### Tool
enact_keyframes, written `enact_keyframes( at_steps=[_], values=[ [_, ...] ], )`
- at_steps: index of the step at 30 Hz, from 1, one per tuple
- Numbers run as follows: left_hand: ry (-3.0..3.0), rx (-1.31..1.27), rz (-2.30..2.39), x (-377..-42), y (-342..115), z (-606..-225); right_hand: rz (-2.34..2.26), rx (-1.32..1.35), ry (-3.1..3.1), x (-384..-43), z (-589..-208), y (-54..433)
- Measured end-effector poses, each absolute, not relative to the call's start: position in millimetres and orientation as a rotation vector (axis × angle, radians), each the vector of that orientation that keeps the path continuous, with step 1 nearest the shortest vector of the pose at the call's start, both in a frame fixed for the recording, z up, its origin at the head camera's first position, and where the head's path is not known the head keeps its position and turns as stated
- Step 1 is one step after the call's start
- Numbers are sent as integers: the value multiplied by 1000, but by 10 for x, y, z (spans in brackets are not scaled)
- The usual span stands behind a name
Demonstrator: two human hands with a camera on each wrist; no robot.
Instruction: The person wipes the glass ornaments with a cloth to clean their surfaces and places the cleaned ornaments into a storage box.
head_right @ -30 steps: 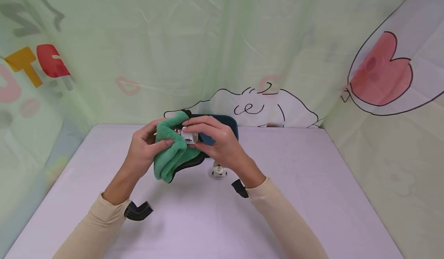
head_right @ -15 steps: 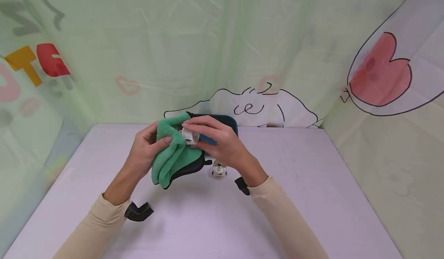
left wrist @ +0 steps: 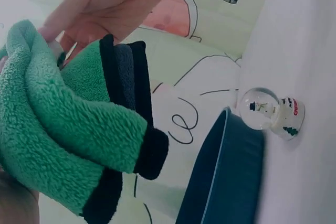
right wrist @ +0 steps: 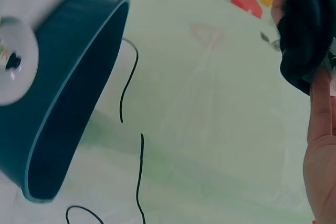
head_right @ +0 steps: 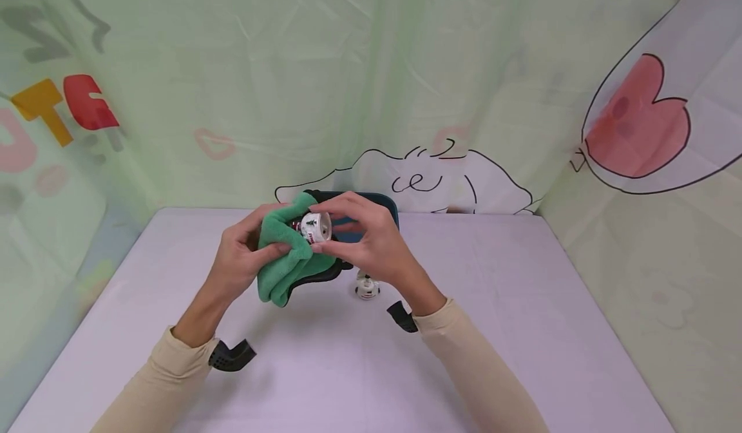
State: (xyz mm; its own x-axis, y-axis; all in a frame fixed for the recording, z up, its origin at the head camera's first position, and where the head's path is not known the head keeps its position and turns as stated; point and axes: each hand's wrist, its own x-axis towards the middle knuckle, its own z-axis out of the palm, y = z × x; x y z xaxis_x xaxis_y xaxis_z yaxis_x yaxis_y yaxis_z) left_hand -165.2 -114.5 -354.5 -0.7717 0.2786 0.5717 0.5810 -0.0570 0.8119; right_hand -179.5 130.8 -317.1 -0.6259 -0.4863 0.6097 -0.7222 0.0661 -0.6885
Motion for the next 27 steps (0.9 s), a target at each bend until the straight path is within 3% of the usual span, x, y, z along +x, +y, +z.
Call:
enact_keyframes(
  at_steps=[17,27],
  values=[
    [-1855,-1020,-1783,-1649,-1104,-3574,1950,777,-2450,-1780,-3090,1330],
    [-1880,-926,-1825,-1640,-1064,-3554,2118,895,-2347,-1789,-3099,1325]
  ],
)
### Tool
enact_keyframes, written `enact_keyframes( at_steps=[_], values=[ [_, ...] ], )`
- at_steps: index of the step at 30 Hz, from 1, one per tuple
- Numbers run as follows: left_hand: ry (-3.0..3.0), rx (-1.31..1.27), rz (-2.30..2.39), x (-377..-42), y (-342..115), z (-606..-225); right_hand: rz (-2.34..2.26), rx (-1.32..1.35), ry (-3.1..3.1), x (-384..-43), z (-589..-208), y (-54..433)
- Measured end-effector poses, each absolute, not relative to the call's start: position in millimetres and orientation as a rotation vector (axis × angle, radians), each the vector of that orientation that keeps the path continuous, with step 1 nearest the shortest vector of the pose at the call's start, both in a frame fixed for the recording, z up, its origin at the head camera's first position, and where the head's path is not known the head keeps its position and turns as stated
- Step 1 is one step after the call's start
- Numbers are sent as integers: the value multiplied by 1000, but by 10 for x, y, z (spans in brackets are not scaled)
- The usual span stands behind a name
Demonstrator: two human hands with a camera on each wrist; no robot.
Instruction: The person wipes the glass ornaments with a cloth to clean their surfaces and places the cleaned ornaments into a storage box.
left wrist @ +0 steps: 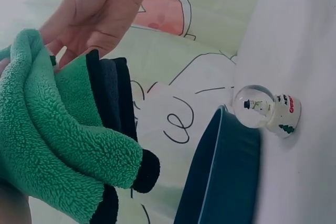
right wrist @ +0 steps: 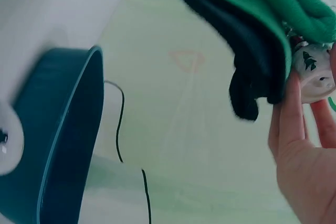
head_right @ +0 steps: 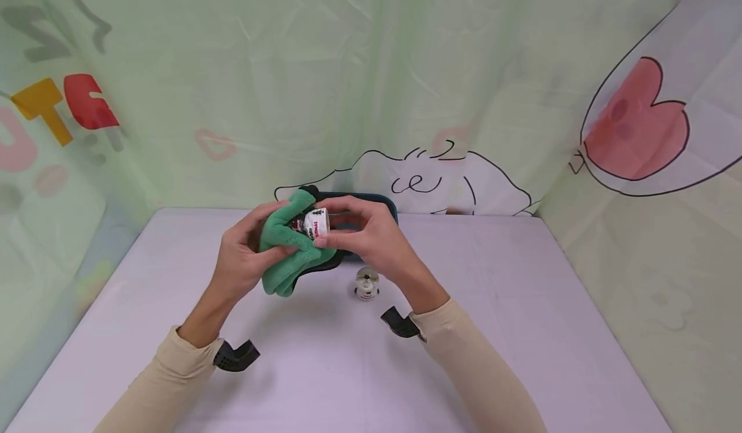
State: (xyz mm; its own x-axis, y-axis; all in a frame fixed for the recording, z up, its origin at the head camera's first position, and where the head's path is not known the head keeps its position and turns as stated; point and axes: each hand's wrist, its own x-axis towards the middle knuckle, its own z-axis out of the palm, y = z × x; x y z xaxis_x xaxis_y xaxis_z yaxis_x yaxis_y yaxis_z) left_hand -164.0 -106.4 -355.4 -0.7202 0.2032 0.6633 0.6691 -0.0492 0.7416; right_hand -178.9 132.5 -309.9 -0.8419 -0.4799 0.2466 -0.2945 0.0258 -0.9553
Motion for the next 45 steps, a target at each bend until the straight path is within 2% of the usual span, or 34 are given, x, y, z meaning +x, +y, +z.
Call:
enact_keyframes(
  at_steps=[8,27,34,45],
  values=[
    [-1902,-879,-1896,-1635,-1105,-3545,-1984,-1207,2149,-1809,-3156,1301],
    [-2007,-655,-2128,-1636,-1106,-3528,-1673,-1747,2525,-1897,-3212,1297],
    [-2035,-640,-2126,-1647,-1117,-3528,-1658,-1772,2536,-1892,-3209,1302],
    [-1979,-749,-2109,-1626,-1147,-3557,-1841,-1558,2356,-1854,-3250,1301]
  ],
)
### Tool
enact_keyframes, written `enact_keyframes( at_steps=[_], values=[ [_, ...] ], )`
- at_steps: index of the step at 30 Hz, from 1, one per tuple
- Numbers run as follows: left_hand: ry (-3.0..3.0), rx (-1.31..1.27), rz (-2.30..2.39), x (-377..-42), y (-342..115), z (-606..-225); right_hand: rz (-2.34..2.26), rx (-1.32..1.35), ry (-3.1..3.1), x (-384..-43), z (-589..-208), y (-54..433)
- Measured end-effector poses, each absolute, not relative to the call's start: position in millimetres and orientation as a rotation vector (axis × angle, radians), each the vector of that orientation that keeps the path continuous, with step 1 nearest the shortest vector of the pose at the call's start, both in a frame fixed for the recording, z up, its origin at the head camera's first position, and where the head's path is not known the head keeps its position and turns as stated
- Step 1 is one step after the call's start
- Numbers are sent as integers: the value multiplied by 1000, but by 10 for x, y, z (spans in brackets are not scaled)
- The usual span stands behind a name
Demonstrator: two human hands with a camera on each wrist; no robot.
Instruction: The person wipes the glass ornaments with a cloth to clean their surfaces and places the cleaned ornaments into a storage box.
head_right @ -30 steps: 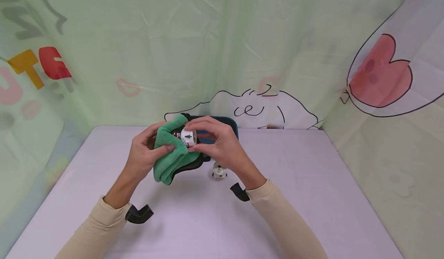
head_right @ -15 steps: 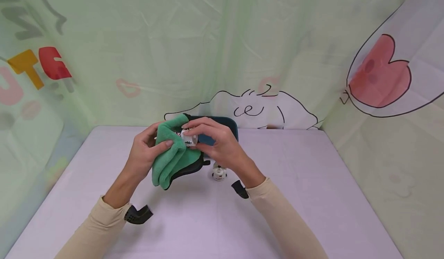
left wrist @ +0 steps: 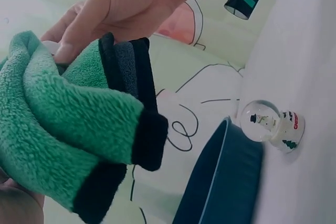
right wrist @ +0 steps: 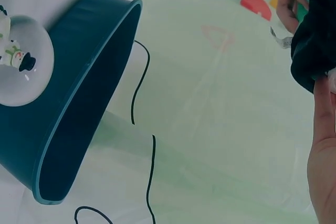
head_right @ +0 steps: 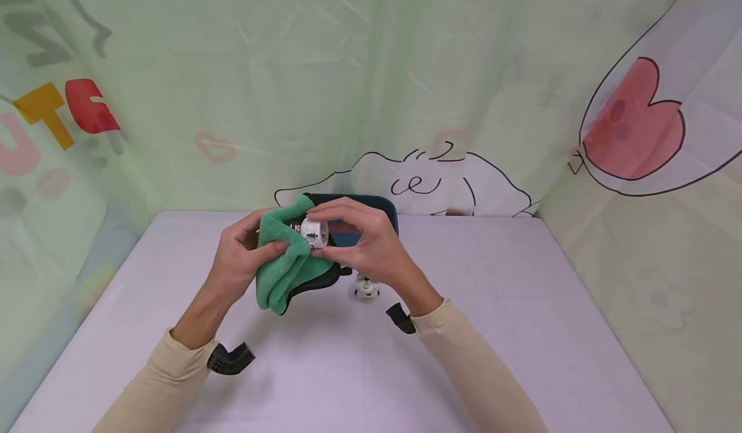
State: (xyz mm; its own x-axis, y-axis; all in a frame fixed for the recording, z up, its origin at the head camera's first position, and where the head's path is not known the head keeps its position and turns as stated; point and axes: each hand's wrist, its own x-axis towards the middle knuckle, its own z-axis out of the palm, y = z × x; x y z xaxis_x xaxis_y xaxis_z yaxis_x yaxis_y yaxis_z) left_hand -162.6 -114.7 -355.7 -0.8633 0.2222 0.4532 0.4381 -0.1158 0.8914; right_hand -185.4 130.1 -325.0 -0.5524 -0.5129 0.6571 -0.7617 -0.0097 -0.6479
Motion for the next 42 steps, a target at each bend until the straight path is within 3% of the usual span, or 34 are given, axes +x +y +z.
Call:
enact_keyframes(
  at_steps=[18,31,42],
  values=[
    [-1907,-1002,-1905,-1630,-1168,-3553,1794,1102,-2200,-1807,-3198,1315],
    [-1823,-1046,-1883,-1636,-1163,-3551,1835,879,-2334,-1796,-3188,1313],
    [-1850,-990,-1939,-1644,-1132,-3521,1943,1086,-2195,-1816,-3193,1304]
  ],
)
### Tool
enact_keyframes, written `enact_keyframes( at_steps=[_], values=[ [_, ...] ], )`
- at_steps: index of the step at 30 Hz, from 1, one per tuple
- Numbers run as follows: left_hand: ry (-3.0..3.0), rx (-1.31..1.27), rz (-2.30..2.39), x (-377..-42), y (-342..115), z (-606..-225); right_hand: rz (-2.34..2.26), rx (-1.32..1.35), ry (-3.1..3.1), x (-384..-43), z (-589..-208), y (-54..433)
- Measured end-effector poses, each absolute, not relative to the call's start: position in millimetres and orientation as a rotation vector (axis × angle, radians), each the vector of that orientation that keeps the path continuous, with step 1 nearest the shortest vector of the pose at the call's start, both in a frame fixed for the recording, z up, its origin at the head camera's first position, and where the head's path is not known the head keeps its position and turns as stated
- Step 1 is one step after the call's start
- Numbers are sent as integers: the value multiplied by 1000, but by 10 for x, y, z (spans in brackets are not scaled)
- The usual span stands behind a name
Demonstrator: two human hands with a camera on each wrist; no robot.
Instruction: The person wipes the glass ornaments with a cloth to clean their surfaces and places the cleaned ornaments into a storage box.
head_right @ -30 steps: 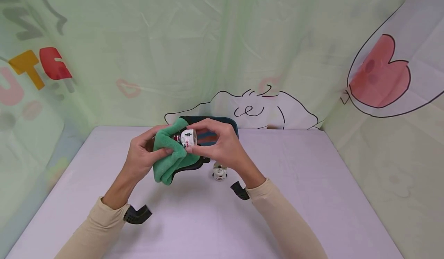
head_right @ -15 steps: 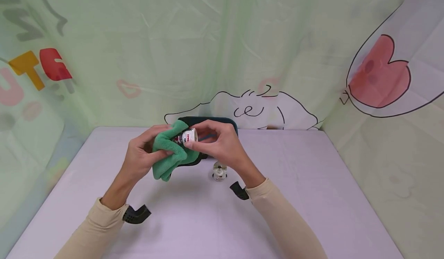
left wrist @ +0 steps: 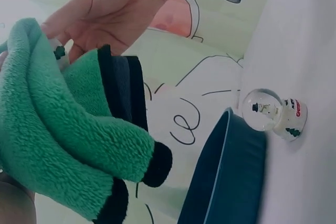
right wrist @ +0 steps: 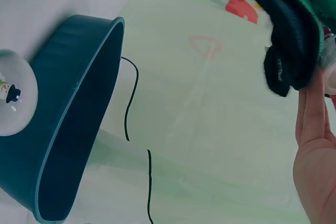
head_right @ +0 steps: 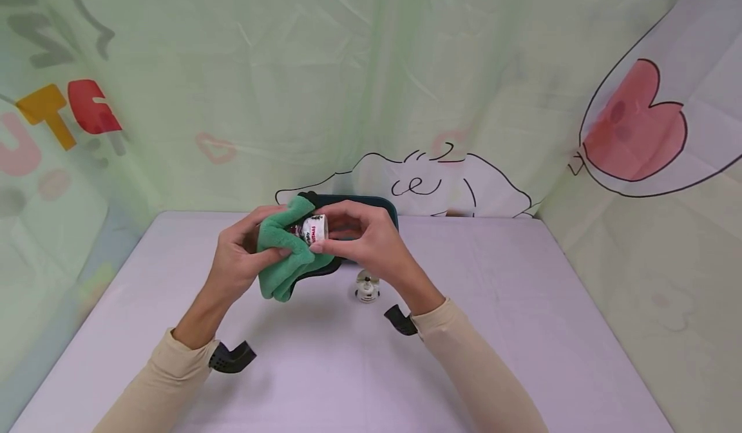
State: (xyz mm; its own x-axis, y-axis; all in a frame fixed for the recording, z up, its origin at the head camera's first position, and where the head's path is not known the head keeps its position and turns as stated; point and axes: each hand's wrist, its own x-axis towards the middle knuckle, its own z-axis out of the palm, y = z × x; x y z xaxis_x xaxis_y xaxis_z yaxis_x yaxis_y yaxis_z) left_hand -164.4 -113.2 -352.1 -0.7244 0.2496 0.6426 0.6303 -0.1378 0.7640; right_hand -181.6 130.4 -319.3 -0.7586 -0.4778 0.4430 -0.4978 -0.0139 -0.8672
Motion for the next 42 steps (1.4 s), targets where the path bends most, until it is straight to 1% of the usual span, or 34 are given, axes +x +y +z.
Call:
enact_keyframes(
  at_steps=[6,22,27,34,42],
  values=[
    [-1857,-932,-1990,-1635,-1133,-3517,1768,1247,-2127,-1823,-3187,1304],
    [-1937,-770,-2088,-1619,-1131,-3537,1525,1419,-2017,-1868,-3215,1319],
    [-1961,-716,-2090,-1627,-1115,-3539,1439,1447,-2009,-1898,-3193,1333],
    [-1996,-696,-2074,-1631,-1108,-3538,1203,1480,-1944,-1955,-3190,1364],
    [-1991,-709,-2073,-1627,-1109,-3543,1199,1505,-1893,-1969,-3206,1371]
  ],
)
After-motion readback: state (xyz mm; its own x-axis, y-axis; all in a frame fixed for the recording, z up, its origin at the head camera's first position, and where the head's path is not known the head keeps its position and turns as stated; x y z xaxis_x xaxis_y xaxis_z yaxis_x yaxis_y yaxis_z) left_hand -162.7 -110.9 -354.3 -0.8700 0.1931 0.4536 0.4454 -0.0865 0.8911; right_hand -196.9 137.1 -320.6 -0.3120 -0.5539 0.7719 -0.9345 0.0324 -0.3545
